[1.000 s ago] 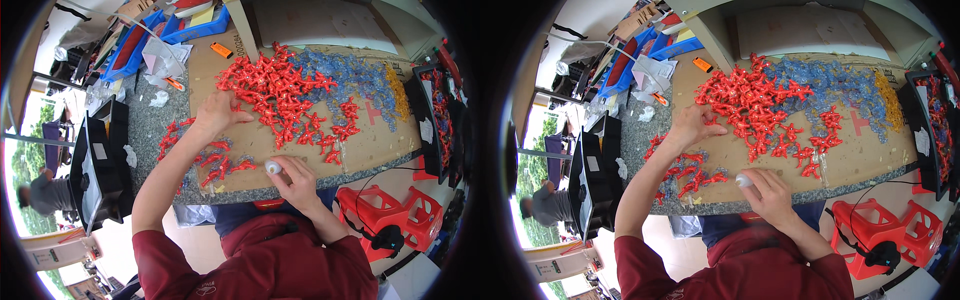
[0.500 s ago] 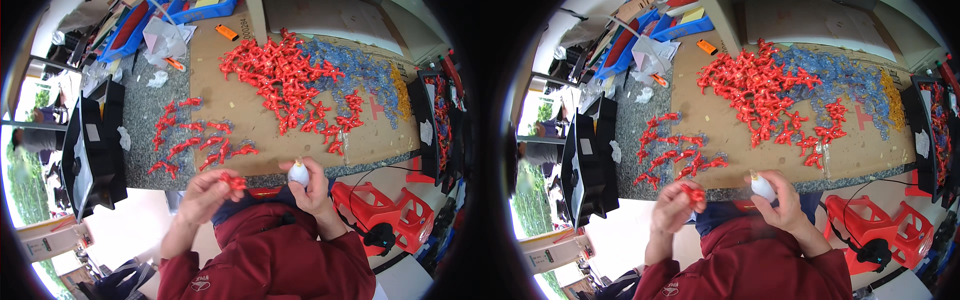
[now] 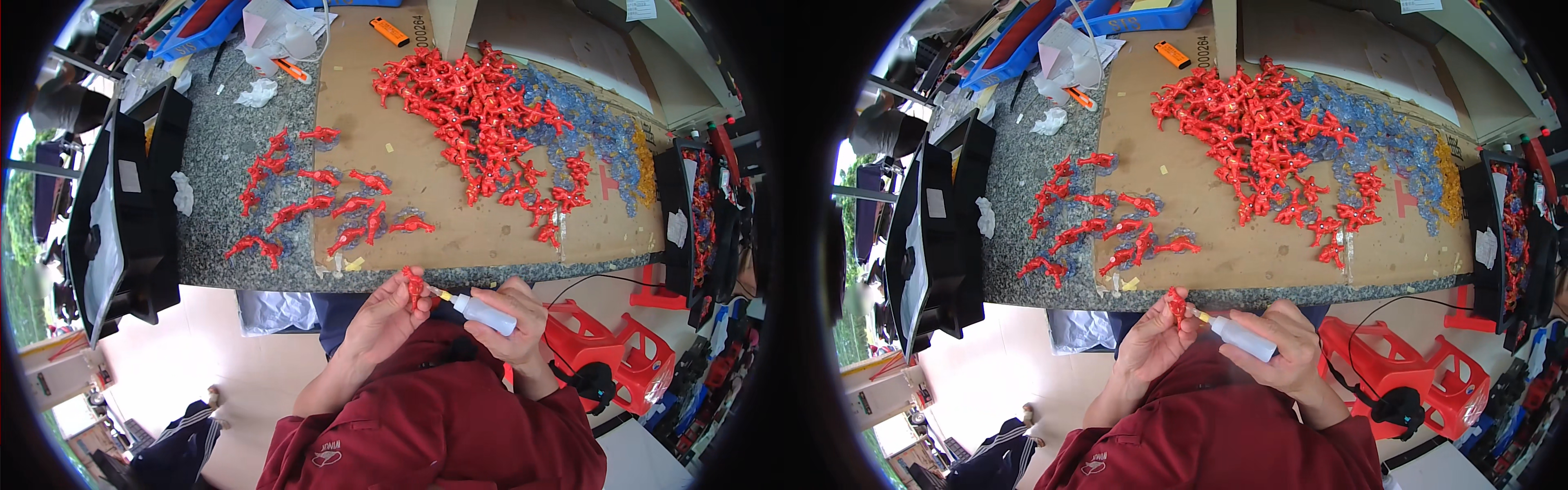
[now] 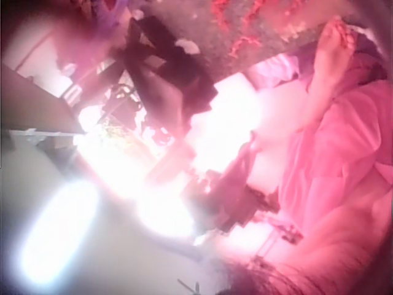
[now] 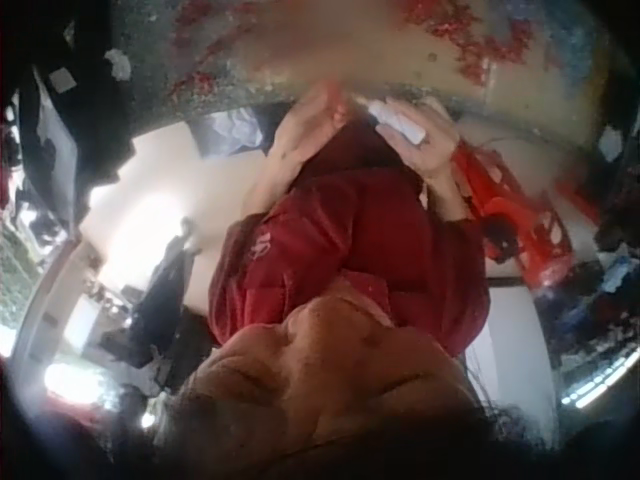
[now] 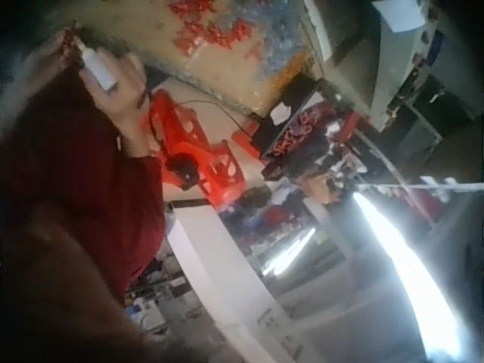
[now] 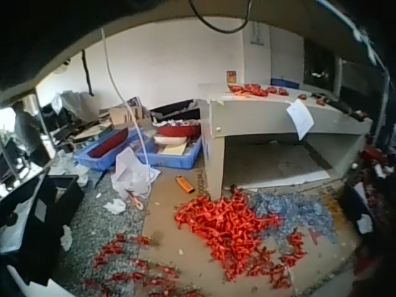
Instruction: The person glues small red plastic toy figurine parts together using a glue bottle.
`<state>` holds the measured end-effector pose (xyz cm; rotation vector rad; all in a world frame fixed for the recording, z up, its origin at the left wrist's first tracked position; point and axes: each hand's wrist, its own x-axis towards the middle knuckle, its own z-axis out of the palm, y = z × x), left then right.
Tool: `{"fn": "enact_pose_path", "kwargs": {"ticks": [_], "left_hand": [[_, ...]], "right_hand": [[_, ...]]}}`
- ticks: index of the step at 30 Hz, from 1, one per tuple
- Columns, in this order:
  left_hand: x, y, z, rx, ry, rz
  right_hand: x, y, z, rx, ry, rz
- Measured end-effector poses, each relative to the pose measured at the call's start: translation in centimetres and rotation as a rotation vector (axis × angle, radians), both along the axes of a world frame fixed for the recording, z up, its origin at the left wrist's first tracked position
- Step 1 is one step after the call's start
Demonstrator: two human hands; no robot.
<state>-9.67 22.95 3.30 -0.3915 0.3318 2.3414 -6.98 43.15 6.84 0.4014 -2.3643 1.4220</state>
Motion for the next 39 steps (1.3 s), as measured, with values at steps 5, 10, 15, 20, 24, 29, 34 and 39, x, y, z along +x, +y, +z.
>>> {"fn": "enact_pose_path", "kwargs": {"ticks": [5,10,15,20,24,29,34,39], "left_hand": [[0.0,0.2,0.0,0.010,-0.011,-0.023],[-0.1,0.2,-0.1,0.043,0.014,-0.033],[0.0,0.2,0.0,0.005,0.005,-0.035],[0.1,0.4,0.0,-0.026,0.033,-0.038],[0.0,0.4,-0.4,-0.045,0.051,-0.035],[0.0,0.2,-0.6,0.016,0.087,-0.059],[-0.2,-0.2,0.0,-0.043,0.068,-0.043],[0.2,-0.4,-0.3,-0.095,0.127,0.006]], "right_hand": [[0.0,0.0,0.1,0.006,-0.017,-0.003],[-0.1,0.1,0.1,-0.001,-0.021,-0.001],[0.2,0.4,0.1,-0.068,-0.022,0.014],[0.1,0.3,0.0,-0.056,-0.041,0.029],[0.2,1.1,0.3,-0.121,-0.086,0.025],[-0.3,1.0,-0.9,-0.364,-0.256,-0.137],[-4.9,-0.8,-1.6,-0.094,-0.164,-0.211],[-6.0,-2.0,-2.6,-0.127,-0.129,-0.241]]}}
